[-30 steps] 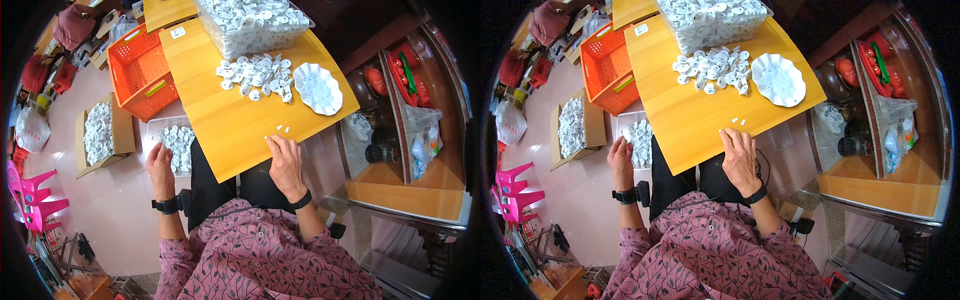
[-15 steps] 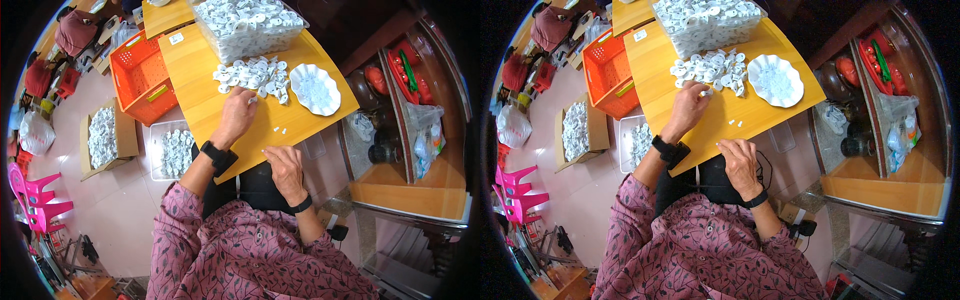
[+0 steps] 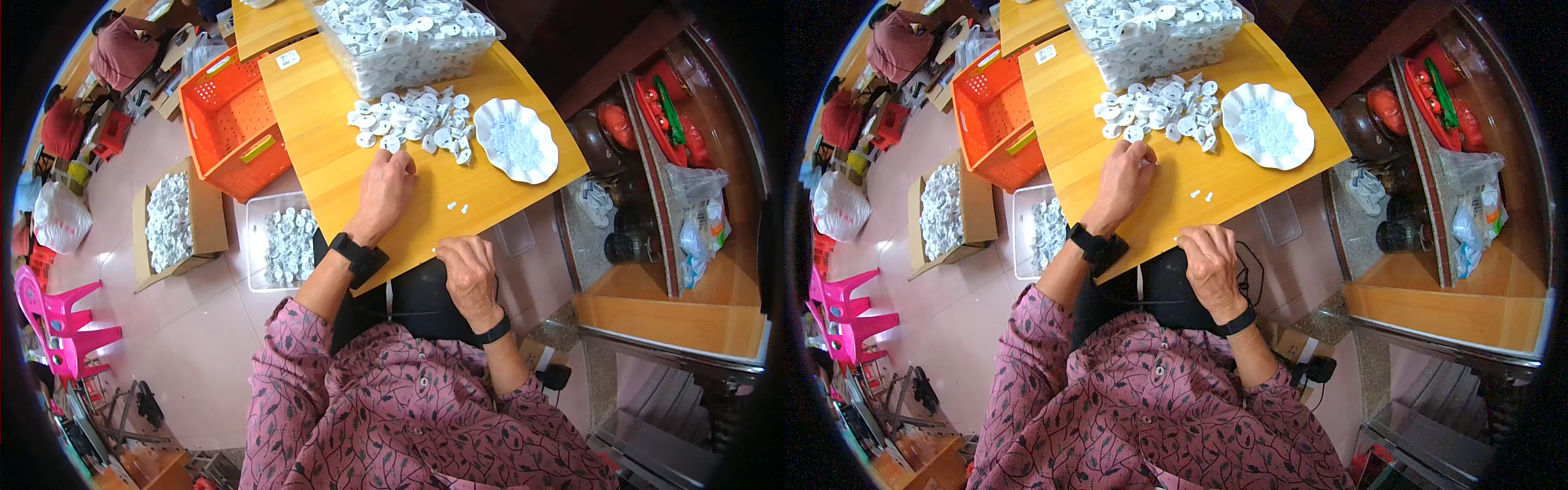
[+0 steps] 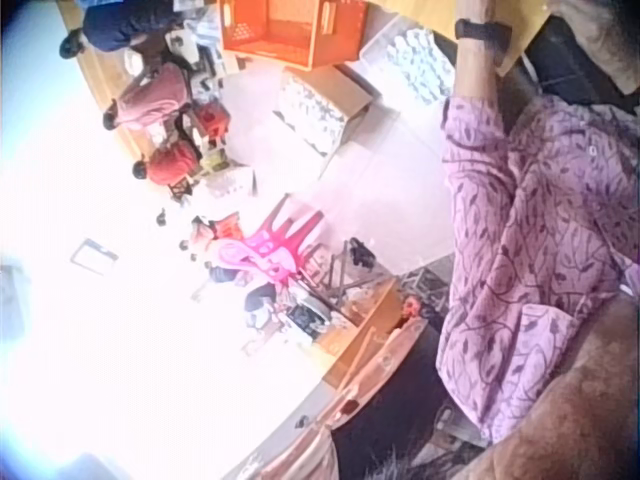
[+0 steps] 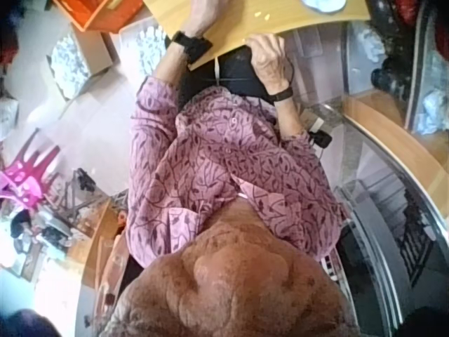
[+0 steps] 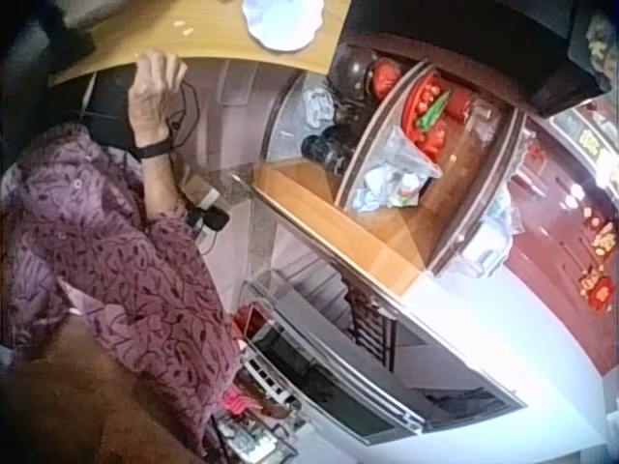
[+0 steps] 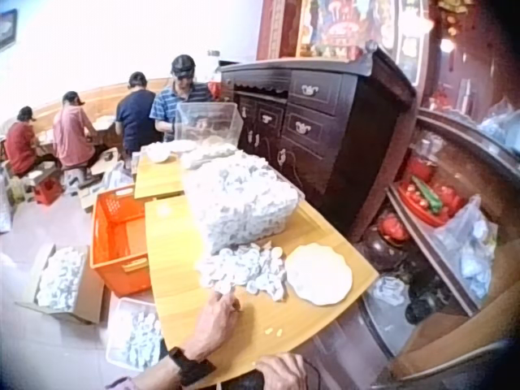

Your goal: Assembling and sorting small white plastic components at a workstation.

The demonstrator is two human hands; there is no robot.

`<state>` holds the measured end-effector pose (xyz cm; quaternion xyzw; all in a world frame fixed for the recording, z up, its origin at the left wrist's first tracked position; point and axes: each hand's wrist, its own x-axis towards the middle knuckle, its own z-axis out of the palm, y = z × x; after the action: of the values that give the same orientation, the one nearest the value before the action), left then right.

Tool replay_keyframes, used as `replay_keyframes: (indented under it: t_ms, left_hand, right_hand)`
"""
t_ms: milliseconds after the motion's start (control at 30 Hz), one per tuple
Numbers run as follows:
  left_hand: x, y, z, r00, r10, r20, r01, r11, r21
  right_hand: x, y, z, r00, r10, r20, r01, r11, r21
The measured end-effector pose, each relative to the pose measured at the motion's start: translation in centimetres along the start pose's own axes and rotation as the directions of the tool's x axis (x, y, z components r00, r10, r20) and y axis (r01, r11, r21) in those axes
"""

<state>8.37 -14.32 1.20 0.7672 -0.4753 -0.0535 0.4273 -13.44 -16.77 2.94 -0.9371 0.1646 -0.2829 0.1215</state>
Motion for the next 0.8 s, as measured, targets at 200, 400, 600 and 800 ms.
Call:
replay_keyframes:
  t_ms: [200,400,600,800]
  left_hand:
    - [-3.0,0.7,-1.7,0.971,-0.189,0.143,0.235,0.857,-0.459]
    - [-7.3,1.8,-4.2,0.846,-0.238,0.477,0.480,-0.052,-0.876]
    - [-10.4,1.5,-3.7,0.897,-0.099,0.431,0.347,-0.446,-0.825]
    - [-12.1,1.3,-2.9,0.913,-0.138,0.385,0.293,-0.436,-0.851]
  right_hand:
    - [0.2,-0.5,-0.2,0.999,0.043,-0.010,-0.042,0.997,0.060]
    - [0.7,-2.2,-0.4,0.950,0.313,0.016,-0.291,0.864,0.411]
    - [1.8,-3.8,-0.9,0.899,0.428,0.088,-0.380,0.666,0.642]
    - [3.2,-5.5,-1.6,0.927,0.358,0.113,-0.347,0.702,0.622]
